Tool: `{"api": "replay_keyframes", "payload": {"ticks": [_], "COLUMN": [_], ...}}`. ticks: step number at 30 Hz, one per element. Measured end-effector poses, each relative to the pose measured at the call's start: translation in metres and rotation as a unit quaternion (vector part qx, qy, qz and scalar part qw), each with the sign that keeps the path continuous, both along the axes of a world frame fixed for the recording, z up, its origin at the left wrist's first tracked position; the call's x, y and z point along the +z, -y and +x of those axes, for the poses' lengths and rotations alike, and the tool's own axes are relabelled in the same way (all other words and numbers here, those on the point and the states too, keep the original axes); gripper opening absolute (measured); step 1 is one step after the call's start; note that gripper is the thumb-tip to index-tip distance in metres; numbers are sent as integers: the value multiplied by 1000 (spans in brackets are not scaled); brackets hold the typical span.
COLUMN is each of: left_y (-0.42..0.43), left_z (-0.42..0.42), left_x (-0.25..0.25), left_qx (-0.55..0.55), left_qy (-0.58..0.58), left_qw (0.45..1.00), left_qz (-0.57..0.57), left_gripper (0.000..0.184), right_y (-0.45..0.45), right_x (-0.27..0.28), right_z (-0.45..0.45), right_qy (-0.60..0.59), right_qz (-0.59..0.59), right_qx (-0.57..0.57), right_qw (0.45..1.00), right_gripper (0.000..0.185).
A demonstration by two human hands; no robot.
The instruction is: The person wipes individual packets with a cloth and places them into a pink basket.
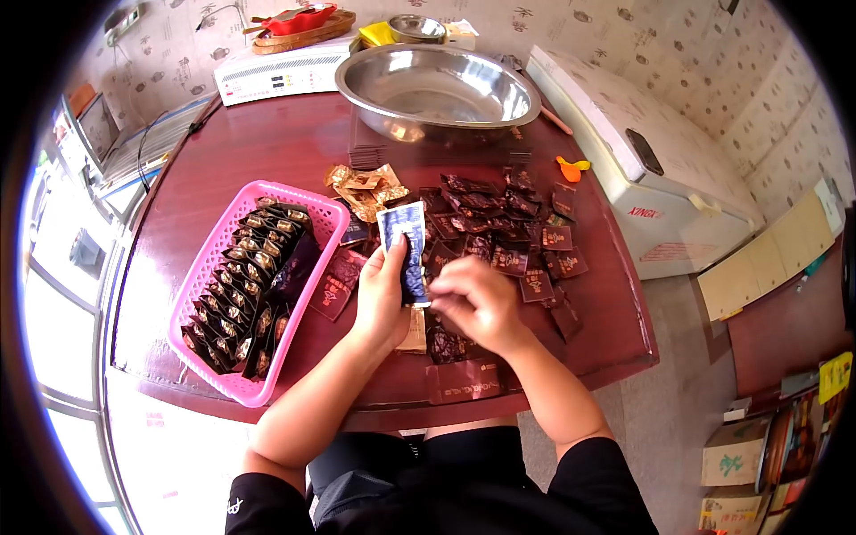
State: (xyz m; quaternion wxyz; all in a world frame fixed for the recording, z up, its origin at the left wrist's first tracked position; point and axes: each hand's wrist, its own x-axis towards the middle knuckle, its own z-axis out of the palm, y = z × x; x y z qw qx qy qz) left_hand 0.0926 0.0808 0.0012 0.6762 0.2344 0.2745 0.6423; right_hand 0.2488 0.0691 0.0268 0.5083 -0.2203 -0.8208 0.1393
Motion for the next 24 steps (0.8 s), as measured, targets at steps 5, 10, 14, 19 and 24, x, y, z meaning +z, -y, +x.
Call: {"api": "replay_keyframes", "payload": {"ticks": [5,10,14,19,24], "left_y": [1,10,8,3,10], "left_z": [3,15,13,5,7], "left_x": [-4,-3,-1,4,-3], "left_qx": [-26,-29,3,53,-13], "left_qy": [-40,-127,-59,-9,-104], "left_qw": [999,990,998,998,994], "left_qz": [1,45,32,29,38], "left_gripper": [19,21,20,18,19], "right_y": [4,-1,4,7,4], "right_x": [-3,-4,-4,0,-2], "right_z": [-7,0,-3,-2,-2], "right_qy": [21,-27,-16,31,42], "right_qz": [43,7,-22,-14,39], "right_qx": [-47,-138,-56,14,7], "right_qw": [998,990,998,999,998], "right_gripper": [24,20,27,31,27]}}
